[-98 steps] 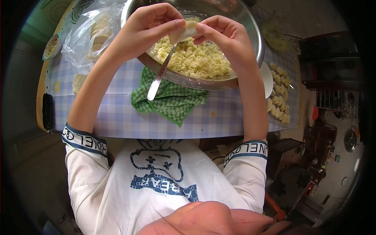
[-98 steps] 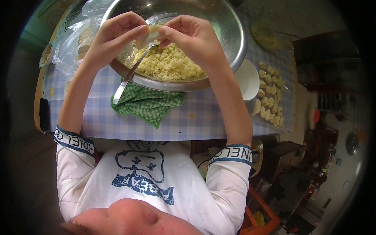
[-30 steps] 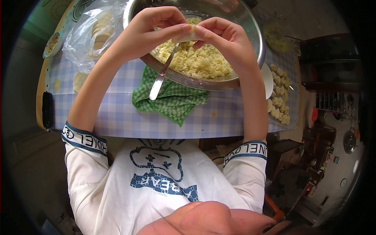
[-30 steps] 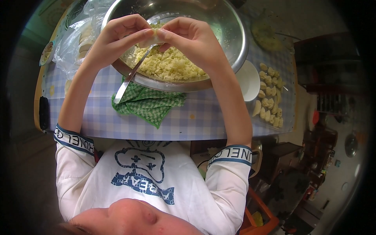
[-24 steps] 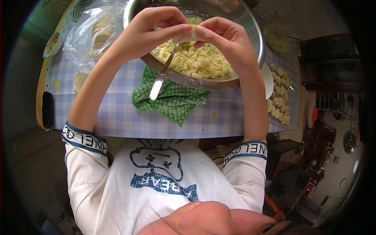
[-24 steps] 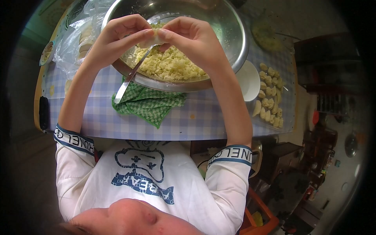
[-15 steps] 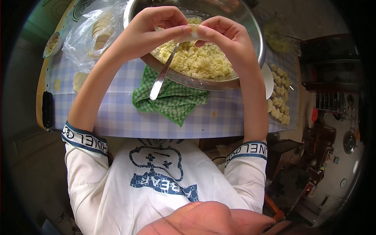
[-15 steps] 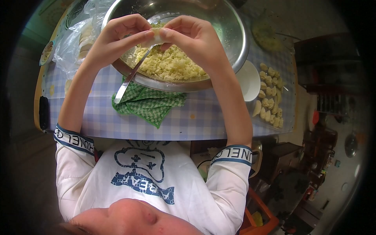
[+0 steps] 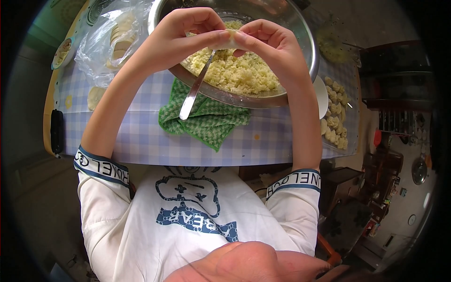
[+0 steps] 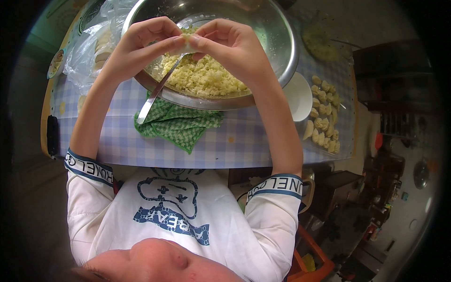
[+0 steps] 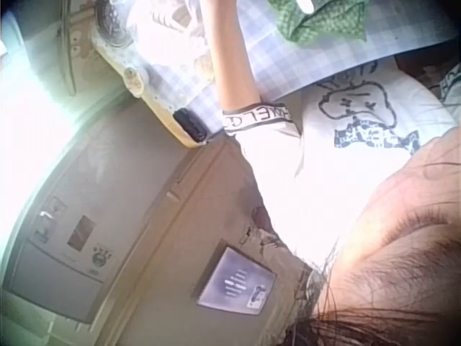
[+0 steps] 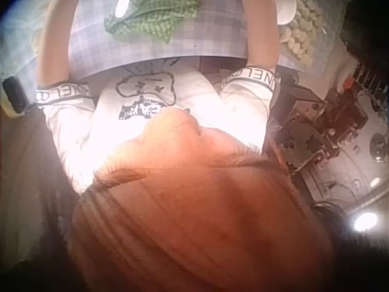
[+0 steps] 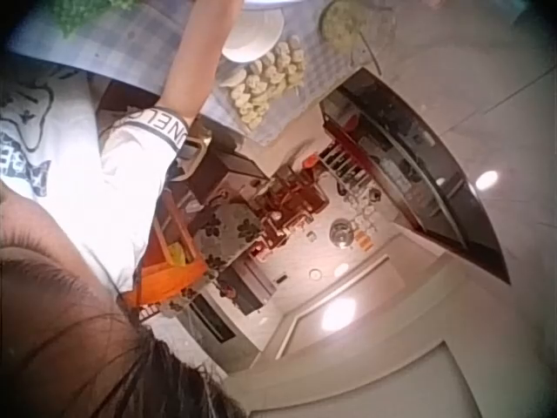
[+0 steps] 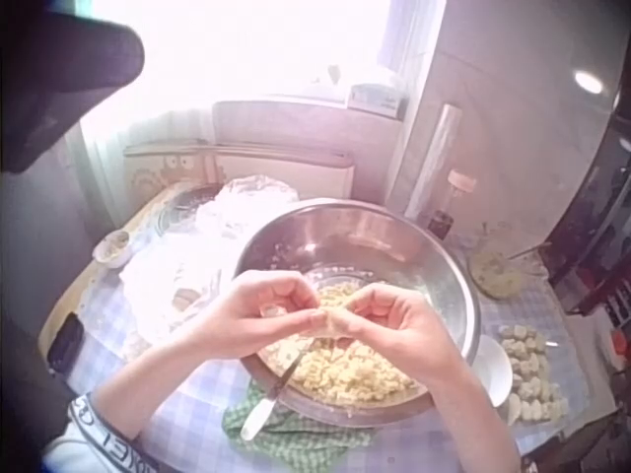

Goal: The recorder is wrapping dumplings using pre-made wrappers and a cabbage-based filling.

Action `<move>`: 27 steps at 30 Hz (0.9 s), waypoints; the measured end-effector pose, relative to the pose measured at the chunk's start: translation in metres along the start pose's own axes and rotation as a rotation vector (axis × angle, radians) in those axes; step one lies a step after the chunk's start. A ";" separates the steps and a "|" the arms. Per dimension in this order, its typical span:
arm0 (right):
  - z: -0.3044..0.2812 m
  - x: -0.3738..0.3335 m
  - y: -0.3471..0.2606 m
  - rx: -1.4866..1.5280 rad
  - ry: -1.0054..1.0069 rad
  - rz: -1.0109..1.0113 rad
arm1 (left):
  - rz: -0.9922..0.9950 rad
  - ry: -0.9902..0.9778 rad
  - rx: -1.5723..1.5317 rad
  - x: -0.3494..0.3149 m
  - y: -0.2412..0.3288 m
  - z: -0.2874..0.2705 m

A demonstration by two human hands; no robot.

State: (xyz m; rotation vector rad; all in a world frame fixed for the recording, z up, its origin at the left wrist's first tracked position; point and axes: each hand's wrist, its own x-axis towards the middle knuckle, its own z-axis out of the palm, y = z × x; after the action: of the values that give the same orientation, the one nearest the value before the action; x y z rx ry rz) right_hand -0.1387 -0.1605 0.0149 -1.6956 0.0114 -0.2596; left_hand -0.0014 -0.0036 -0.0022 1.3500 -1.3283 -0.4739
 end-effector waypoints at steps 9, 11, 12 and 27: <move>0.000 0.000 0.001 -0.002 -0.002 0.002 | 0.020 -0.003 0.028 0.000 0.000 0.000; 0.000 0.000 0.001 -0.002 -0.004 0.002 | 0.020 -0.002 0.028 0.000 0.000 0.000; 0.000 0.000 0.002 0.001 -0.005 0.000 | 0.022 -0.003 0.033 0.000 0.000 0.000; 0.001 0.000 0.000 -0.019 0.027 0.009 | 0.033 -0.013 0.043 0.000 0.002 0.001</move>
State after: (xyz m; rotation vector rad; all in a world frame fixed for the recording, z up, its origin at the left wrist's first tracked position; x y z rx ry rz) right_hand -0.1384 -0.1591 0.0142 -1.7108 0.0417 -0.2768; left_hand -0.0029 -0.0032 -0.0007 1.3604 -1.3762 -0.4347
